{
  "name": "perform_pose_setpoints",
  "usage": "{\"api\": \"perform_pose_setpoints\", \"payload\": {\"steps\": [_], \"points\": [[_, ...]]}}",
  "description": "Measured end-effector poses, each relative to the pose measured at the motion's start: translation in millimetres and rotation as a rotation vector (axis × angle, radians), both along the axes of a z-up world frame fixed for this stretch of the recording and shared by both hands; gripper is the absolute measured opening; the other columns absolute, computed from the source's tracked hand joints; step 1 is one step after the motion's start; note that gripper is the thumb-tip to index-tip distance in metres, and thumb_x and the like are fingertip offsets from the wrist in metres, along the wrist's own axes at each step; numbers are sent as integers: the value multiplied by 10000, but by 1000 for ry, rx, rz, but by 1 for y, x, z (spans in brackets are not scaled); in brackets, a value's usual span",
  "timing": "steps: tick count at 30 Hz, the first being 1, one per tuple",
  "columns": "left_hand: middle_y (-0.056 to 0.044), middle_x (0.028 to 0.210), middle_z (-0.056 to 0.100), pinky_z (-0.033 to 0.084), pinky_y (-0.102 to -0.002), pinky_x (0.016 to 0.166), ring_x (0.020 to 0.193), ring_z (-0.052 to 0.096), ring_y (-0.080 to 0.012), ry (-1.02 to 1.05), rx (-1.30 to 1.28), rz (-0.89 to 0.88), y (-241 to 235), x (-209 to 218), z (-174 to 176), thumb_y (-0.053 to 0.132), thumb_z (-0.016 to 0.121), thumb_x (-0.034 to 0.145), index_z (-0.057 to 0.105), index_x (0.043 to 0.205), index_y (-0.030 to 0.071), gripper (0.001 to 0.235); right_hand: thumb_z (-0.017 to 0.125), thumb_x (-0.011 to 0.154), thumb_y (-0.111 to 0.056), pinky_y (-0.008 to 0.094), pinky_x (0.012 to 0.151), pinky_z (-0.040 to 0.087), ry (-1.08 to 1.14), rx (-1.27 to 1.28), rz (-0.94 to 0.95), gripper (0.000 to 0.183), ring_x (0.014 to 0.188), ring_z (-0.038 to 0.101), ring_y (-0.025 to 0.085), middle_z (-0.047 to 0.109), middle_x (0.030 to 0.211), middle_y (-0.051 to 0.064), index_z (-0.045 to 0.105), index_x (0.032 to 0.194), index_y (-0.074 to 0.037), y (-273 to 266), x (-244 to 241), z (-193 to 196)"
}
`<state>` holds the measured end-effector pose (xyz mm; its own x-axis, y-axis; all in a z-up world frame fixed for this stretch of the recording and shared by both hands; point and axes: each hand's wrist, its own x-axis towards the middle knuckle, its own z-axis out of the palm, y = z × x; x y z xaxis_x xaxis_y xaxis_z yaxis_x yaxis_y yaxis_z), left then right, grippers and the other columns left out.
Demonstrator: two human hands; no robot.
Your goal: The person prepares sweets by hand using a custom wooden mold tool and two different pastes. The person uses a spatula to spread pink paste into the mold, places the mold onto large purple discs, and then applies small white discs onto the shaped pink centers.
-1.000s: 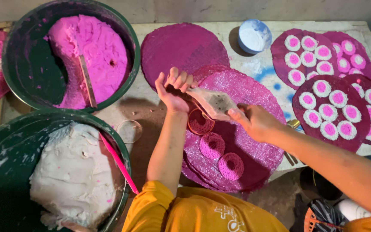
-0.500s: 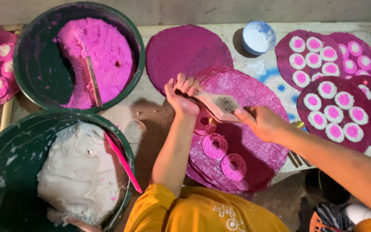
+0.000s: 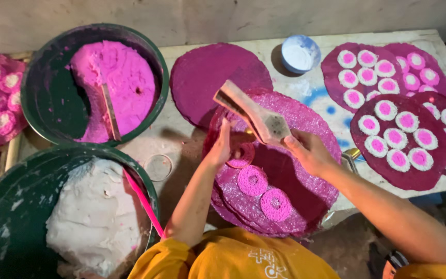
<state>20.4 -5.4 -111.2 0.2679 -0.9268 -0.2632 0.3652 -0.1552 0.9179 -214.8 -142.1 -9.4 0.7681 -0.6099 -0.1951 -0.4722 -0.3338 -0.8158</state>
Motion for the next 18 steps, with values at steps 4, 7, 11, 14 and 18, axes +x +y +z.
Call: {"api": "perform_pose_setpoints", "payload": {"steps": [4, 7, 11, 14, 18], "points": [[-67, 1419, 620, 509, -305, 628, 655, 636, -195, -600, 64, 186, 33, -6, 27, 398, 444, 966, 286, 1641, 121, 747, 449, 985, -639, 307, 497, 379, -227, 70, -80, 619, 585, 471, 108, 498, 662, -1, 661, 1047, -61, -6, -10, -28], [-122, 1477, 571, 479, -374, 977, 1110, 581, -312, -1034, -120, 164, 55, -7, 48, 219, 661, 831, 316, 1625, 113, 872, 301, 1005, -719, 280, 477, 374, -331, -15, -79, 725, 546, 504, 97, 534, 635, -13, 629, 878, -86, 1, -26, -41], [-144, 1455, 469, 213, -573, 1161, 1359, 356, -355, -1181, 12, -179, 59, -11, 55, 257, 807, 668, 248, 1607, 152, 1098, 244, 925, -801, 300, 405, 416, -521, 66, -176, 787, 495, 517, 135, 557, 651, 15, 566, 810, -92, 31, -39, -50], [-219, 1446, 421, 156, -632, 1122, 1353, 320, -409, -1265, -22, -134, 51, -12, 53, 310, 864, 635, 265, 1577, 149, 1128, 316, 975, -816, 301, 534, 376, -712, 243, -257, 729, 642, 488, 152, 463, 790, 28, 448, 884, -105, 57, -53, -49], [-138, 1426, 495, 171, -617, 1142, 1398, 358, -359, -1157, -29, -110, 52, -9, 54, 338, 844, 670, 305, 1567, 164, 1061, 337, 921, -881, 322, 546, 359, -796, 261, -409, 777, 654, 452, 169, 401, 826, 33, 408, 942, -108, 72, -79, -46]]}}
